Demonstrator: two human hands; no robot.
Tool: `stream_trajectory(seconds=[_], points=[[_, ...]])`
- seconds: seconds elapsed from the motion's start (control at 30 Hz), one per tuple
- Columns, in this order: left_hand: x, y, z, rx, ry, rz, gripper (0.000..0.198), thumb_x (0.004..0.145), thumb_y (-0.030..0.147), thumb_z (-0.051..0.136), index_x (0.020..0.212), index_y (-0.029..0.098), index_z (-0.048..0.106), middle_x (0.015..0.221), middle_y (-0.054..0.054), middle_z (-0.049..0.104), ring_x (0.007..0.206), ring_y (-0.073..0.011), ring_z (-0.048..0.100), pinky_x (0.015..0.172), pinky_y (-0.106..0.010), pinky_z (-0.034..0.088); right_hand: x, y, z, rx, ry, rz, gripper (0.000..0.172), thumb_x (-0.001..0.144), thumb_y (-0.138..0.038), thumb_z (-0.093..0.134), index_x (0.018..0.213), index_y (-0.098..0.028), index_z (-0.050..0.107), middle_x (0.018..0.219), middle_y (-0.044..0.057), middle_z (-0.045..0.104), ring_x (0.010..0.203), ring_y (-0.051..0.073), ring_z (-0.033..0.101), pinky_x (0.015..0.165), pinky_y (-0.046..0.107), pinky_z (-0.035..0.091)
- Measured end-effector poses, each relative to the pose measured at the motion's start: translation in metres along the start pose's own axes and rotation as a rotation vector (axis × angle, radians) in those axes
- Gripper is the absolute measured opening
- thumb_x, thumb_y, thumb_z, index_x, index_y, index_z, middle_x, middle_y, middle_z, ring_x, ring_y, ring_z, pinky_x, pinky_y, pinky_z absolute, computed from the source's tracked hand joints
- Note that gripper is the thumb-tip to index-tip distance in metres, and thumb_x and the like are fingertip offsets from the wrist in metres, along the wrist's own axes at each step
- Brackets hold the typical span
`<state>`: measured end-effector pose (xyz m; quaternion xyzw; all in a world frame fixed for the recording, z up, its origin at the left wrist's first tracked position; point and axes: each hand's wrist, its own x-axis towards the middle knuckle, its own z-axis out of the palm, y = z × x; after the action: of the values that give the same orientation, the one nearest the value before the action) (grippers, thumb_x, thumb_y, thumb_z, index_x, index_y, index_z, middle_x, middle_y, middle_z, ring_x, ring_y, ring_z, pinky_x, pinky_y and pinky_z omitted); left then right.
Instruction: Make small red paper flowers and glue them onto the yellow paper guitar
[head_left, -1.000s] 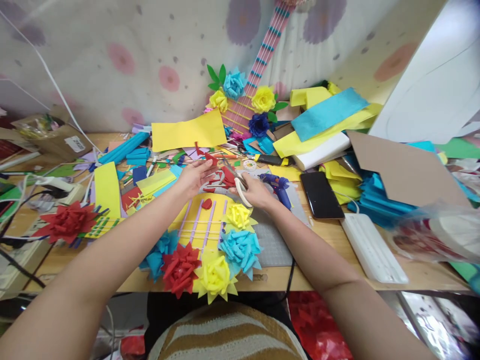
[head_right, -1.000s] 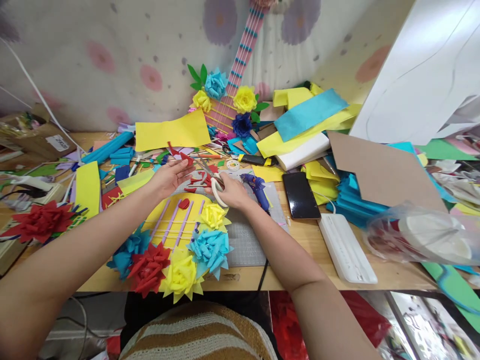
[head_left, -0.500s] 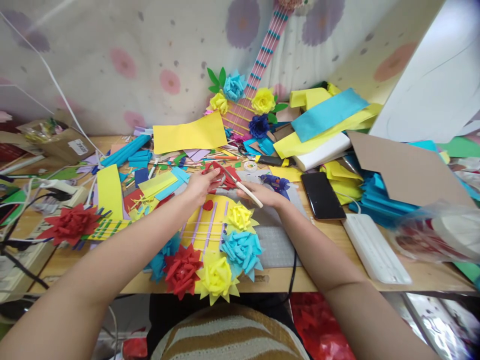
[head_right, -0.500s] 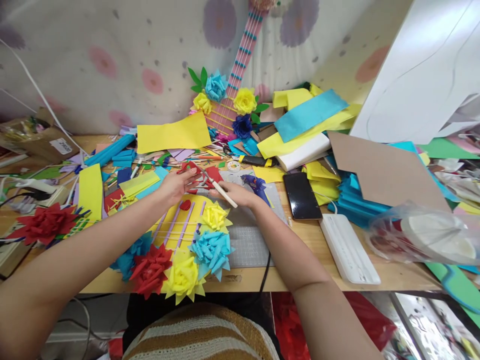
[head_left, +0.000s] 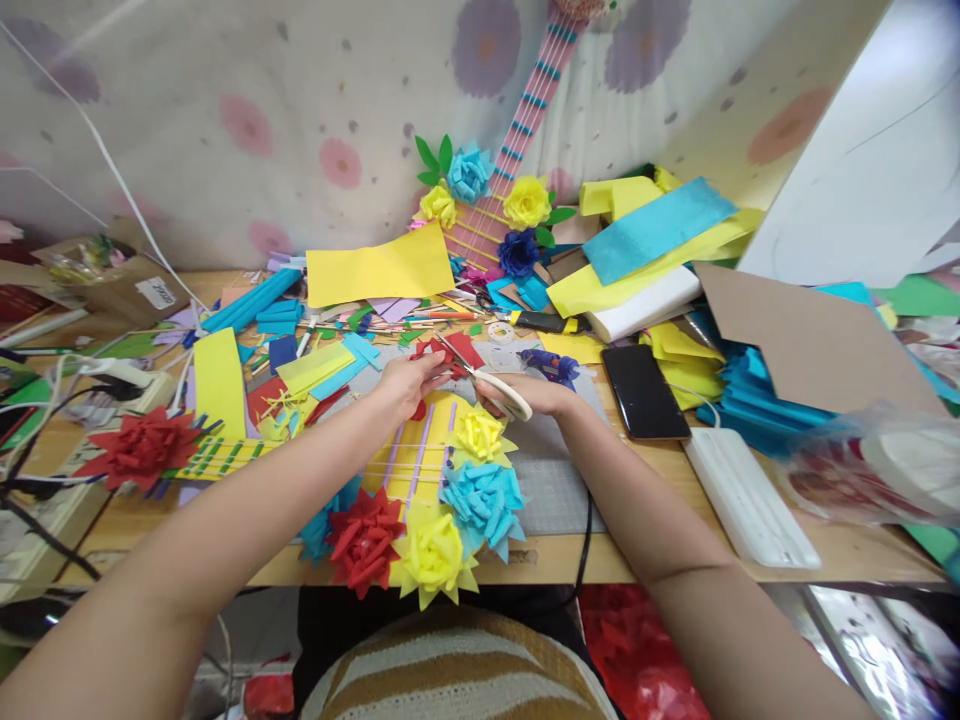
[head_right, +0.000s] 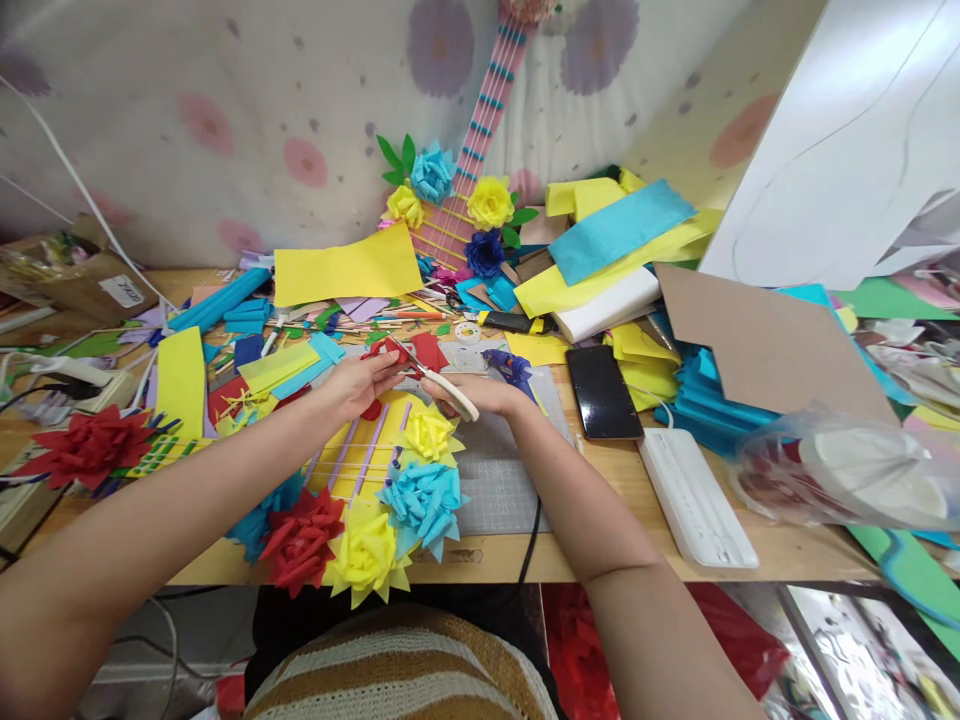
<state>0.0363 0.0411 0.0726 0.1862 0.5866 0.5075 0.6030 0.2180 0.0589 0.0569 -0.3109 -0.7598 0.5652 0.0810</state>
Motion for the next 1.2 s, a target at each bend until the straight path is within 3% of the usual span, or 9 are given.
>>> stream_trajectory(seconds=[0.17,0.8,1.0,1.2], points=[[0.0,-0.005,-0.001,-0.021,-0.012,0.007,0.014,0.077,0.004,0.061,0.066,0.011,0.062,0.061,-0.002,0.068,0.058,-0.0089,0.065,0.075,-0.025,0.055,-0.002,0.003,-0.002,-0.007,-0.051,-0.02,0.062,0.075,-0.079,0.034,0.065,-0.019,0.045,0.059,-0.001,0.047,0.053,0.01,0.043,0.05,0.025,0.038],[-0.006,-0.004,-0.003,-0.045,-0.007,0.016,0.015,0.072,0.001,0.065,0.06,0.011,0.063,0.06,-0.002,0.067,0.058,-0.01,0.065,0.078,-0.027,0.055,-0.005,-0.002,0.005,0.163,0.019,0.045,0.054,0.067,-0.072,0.056,0.067,-0.02,0.043,0.053,-0.004,0.045,0.044,0.008,0.041,0.041,0.023,0.034],[-0.005,-0.001,-0.006,-0.012,-0.067,0.019,0.019,0.076,0.001,0.06,0.059,0.01,0.064,0.062,-0.004,0.068,0.061,-0.0095,0.065,0.08,-0.025,0.055,-0.005,0.004,0.002,0.212,-0.006,0.047,0.056,0.067,-0.074,0.055,0.073,-0.021,0.039,0.054,-0.007,0.039,0.044,0.006,0.036,0.042,0.022,0.029],[0.003,0.001,-0.014,0.053,-0.168,0.026,0.01,0.072,0.002,0.065,0.065,0.01,0.067,0.068,-0.006,0.071,0.066,-0.011,0.067,0.083,-0.025,0.054,-0.006,0.007,-0.002,0.213,-0.014,0.044,0.057,0.066,-0.074,0.057,0.078,-0.02,0.04,0.053,-0.009,0.035,0.044,0.006,0.033,0.042,0.021,0.027]])
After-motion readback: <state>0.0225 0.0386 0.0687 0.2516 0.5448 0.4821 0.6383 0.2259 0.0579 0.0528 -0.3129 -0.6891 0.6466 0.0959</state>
